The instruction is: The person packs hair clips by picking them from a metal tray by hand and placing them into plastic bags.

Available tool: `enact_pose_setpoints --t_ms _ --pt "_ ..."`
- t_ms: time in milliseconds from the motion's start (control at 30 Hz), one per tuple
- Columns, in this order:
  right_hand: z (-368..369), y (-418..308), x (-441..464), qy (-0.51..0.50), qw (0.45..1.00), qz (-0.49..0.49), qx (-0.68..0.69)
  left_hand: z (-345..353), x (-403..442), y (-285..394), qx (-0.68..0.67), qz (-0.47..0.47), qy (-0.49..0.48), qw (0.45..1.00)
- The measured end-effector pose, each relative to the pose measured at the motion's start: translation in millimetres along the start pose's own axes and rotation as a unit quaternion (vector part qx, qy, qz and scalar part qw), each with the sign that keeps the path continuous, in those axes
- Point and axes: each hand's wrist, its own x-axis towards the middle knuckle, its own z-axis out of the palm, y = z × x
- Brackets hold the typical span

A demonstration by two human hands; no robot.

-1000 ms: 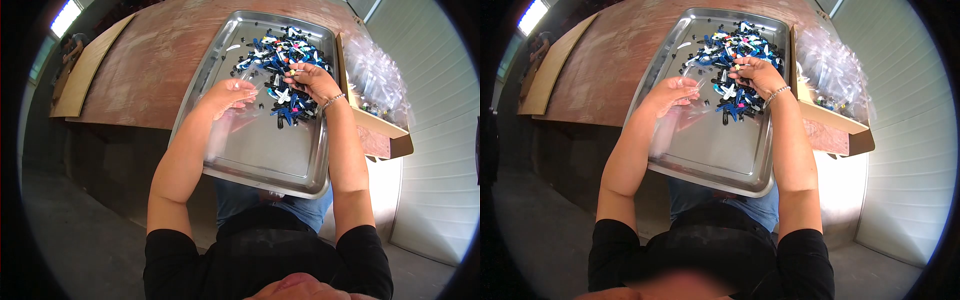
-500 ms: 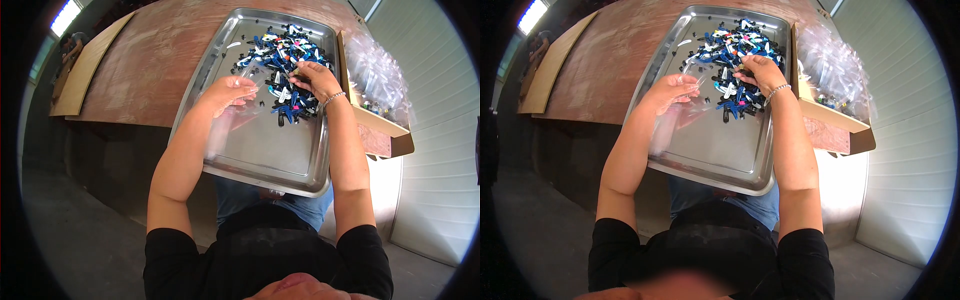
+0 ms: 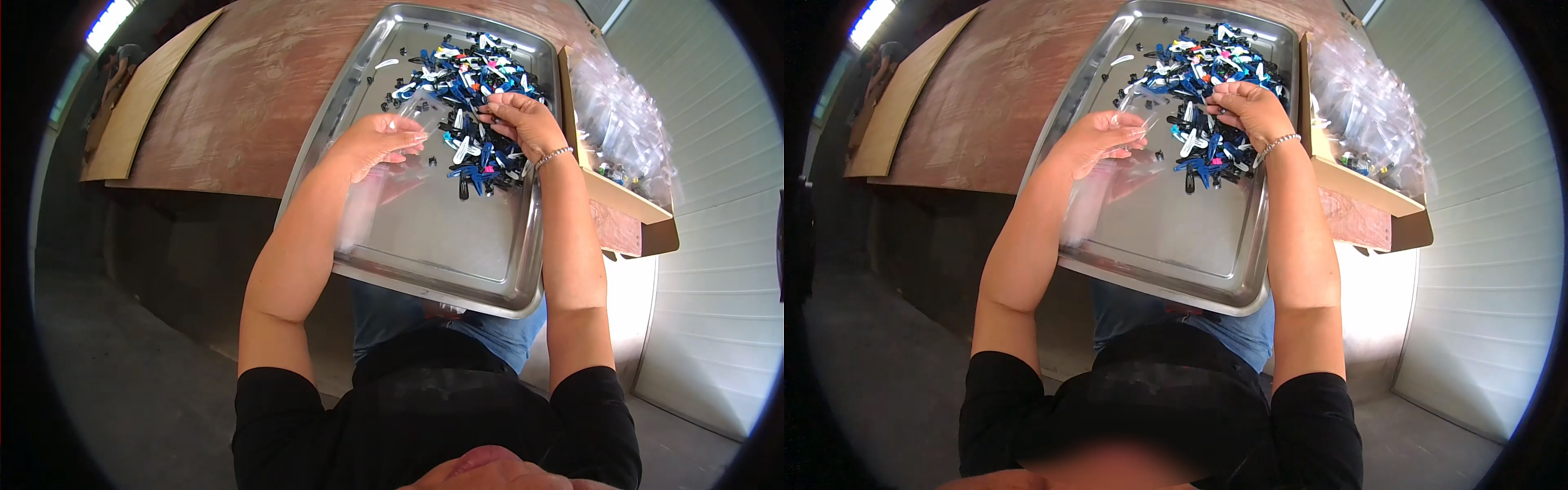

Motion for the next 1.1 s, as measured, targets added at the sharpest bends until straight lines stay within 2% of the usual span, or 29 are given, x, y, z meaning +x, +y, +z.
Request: enact_pose_setpoints --t_ms 233,300,367,433,500,567,633,700,733,933,1067,1100 --pt "3 -4 -1 -0.006 0.999 0.021 0.036 2 -1 1 0.001 -0.002 -0.002 1.0" --pt "6 -11 -7 -0.059 0.992 0.008 0.11 2 0 1 0.0 -0.002 0.001 1.0" --pt "14 -20 -11 -0.076 0.99 0.007 0.118 0 3 -2 -0.02 -0.011 -0.03 0.999" --pt "29 -31 -19 -0.121 0.988 -0.064 0.068 0 2 1 -0.024 -0.016 -0.039 0.999" --pt "45 -45 -27 -0.131 0.988 -0.068 0.052 0 1 1 -0.027 -0.02 -0.051 0.998" --pt "58 -53 -30 -0.185 0.971 -0.126 -0.085 -1 2 -2 -0.05 -0.024 -0.067 0.996" --pt "67 -52 -27 -0.2 0.963 -0.146 -0.11 -1 1 -2 -0.06 -0.024 -0.074 0.995" --pt "72 -51 -25 -0.151 0.908 -0.221 -0.322 -1 1 -1 -0.069 -0.023 -0.083 0.994" --pt "76 -55 -27 -0.151 0.903 -0.194 -0.353 -2 1 -1 -0.078 -0.02 -0.092 0.992" --pt "74 -50 -19 -0.21 0.909 -0.207 -0.293 -4 1 0 -0.094 -0.014 -0.113 0.989" --pt "78 -49 -23 -0.22 0.903 -0.201 -0.309 -3 0 1 -0.094 -0.016 -0.116 0.989" --pt "80 -48 -23 -0.226 0.884 -0.242 -0.33 -3 1 0 -0.095 -0.016 -0.115 0.989"
